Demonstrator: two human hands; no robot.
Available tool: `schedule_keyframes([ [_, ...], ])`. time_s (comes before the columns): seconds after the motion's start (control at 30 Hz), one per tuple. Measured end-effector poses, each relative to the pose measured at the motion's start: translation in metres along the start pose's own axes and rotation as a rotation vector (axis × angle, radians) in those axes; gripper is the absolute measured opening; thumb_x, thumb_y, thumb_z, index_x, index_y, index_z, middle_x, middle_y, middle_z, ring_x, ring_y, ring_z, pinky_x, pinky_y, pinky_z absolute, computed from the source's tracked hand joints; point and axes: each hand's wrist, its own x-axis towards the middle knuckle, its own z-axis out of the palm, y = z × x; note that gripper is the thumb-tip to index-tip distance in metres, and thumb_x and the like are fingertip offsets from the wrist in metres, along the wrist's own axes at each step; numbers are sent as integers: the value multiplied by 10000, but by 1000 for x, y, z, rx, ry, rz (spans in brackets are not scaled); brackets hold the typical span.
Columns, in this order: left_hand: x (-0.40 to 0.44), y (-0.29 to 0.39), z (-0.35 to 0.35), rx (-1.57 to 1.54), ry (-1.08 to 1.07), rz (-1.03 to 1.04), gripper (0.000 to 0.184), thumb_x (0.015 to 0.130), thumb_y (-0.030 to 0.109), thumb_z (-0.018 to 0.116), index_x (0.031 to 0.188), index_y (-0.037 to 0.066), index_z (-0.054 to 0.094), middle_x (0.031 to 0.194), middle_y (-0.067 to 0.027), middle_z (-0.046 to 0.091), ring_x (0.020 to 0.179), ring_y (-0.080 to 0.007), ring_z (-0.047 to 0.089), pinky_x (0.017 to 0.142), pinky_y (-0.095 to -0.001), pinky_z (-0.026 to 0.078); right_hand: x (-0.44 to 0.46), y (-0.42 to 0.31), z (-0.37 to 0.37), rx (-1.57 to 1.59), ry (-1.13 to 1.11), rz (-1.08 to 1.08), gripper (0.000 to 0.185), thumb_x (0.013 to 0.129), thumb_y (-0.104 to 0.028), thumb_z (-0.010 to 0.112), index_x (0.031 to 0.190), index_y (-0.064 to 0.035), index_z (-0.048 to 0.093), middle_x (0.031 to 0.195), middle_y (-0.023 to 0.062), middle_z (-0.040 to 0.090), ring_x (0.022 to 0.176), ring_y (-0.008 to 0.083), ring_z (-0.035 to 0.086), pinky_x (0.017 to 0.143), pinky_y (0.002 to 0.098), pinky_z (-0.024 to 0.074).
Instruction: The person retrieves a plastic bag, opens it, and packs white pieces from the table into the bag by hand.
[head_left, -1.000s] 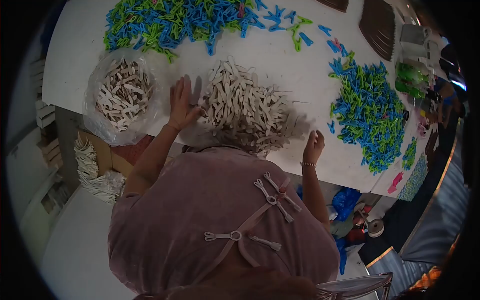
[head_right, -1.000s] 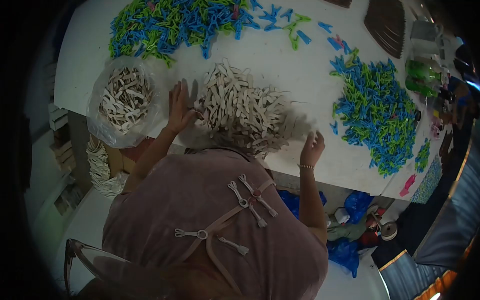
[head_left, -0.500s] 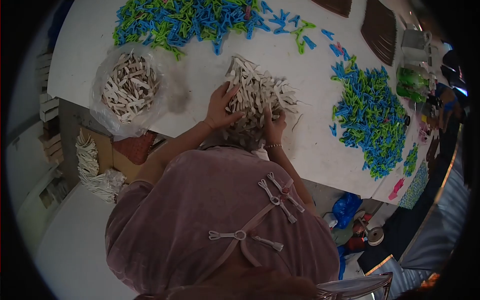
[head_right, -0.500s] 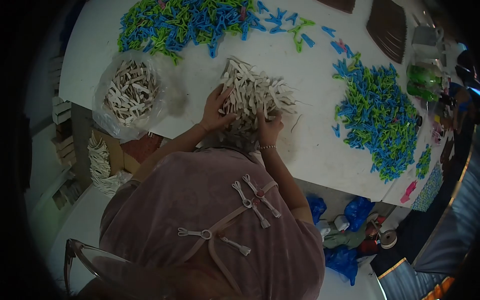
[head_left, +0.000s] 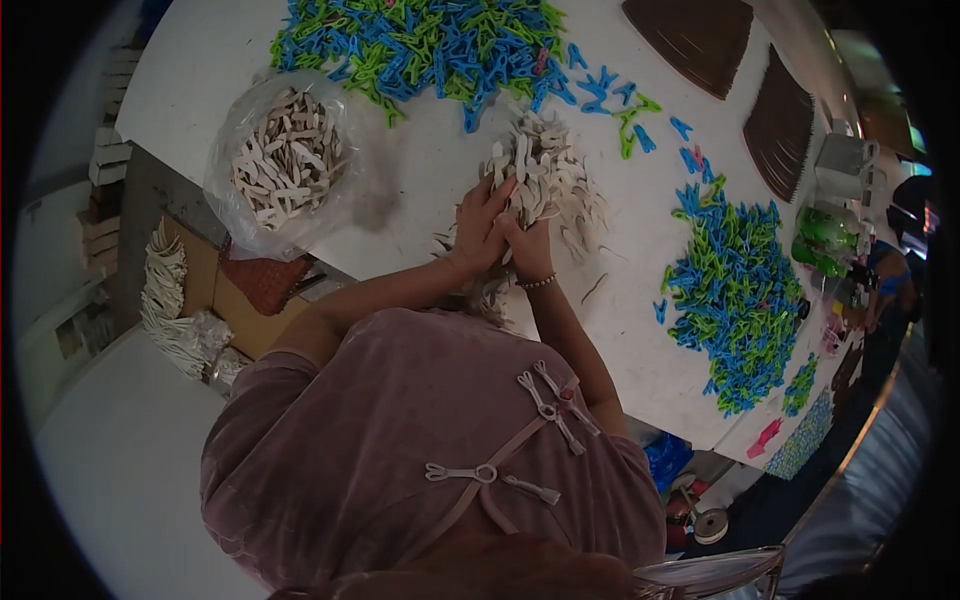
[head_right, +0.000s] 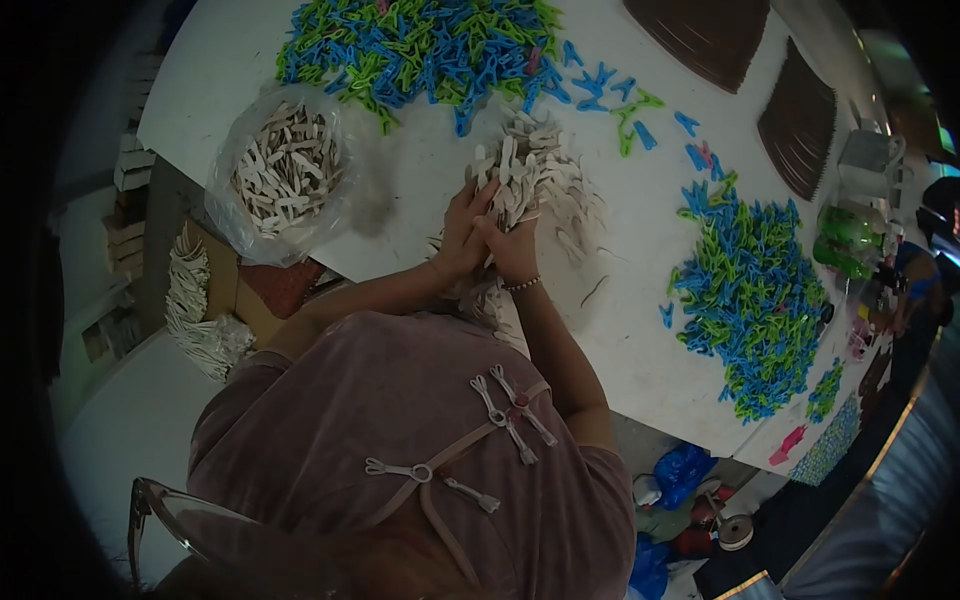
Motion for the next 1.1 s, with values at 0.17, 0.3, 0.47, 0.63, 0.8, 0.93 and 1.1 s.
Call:
schedule_keyframes([
  [0.17, 7, 4, 11, -53, 17, 46, 491, 924, 327, 334, 1369, 119, 348, 1356, -197, 337, 1190, -363, 343, 1011, -419, 211, 13, -14, -14, -12, -70, 82, 550, 780, -152, 663, 1248, 10, 423, 1158, 82, 532, 1016, 183, 528, 865, 299, 437],
  [0.3, 22, 39, 6, -431, -166, -504, 550, 925, 380, 339, 1401, 114, 269, 1398, -183, 289, 1216, -330, 320, 1014, -415, 209, 18, -16, -31, 90, -117, 255, 428, 794, -126, 639, 1182, 4, 511, 1097, 56, 580, 982, 151, 544, 804, 282, 452],
  [0.47, 35, 68, -15, -1024, -470, -846, 610, 940, 482, 327, 1415, 118, 209, 1463, -92, 221, 1352, -258, 144, 1067, -401, 173, 28, 4, -69, 93, -132, 373, 322, 830, -160, 576, 1107, 5, 571, 1047, 51, 599, 935, 149, 564, 781, 283, 459],
  [0.63, 7, 67, -66, -652, -488, -61, 530, 875, 399, 534, 1319, 129, 423, 1437, -112, 298, 1373, -274, 106, 1059, -413, 219, 47, 30, -109, 53, -286, 316, 322, 885, -213, 488, 1061, 40, 581, 1014, 90, 605, 957, 185, 559, 829, 301, 443],
  [0.8, 1, 69, -168, 250, -25, 242, 404, 809, 290, 646, 1152, 84, 588, 1354, -140, 390, 1282, -334, 288, 1006, -451, 292, 67, 5, -97, 124, -427, 463, 299, 879, -196, 512, 1058, 33, 582, 998, 84, 609, 910, 178, 576, 823, 304, 446],
  [0.93, 5, 69, -254, 799, 448, 3, 573, 756, 310, 707, 1229, 66, 492, 1317, -184, 374, 1181, -358, 382, 966, -451, 337, 88, -10, -84, 239, -734, 549, 309, 860, -207, 557, 1073, 13, 595, 1015, 75, 611, 877, 177, 596, 835, 322, 442],
  [1.1, -5, 39, -295, 1126, 674, -286, 833, 697, 417, 737, 1313, 15, 347, 1282, -238, 364, 1154, -386, 390, 927, -483, 360, 111, 23, -43, -67, -593, 474, 432, 824, -279, 555, 1134, 20, 572, 1136, 106, 584, 1015, 196, 561, 861, 312, 436],
])
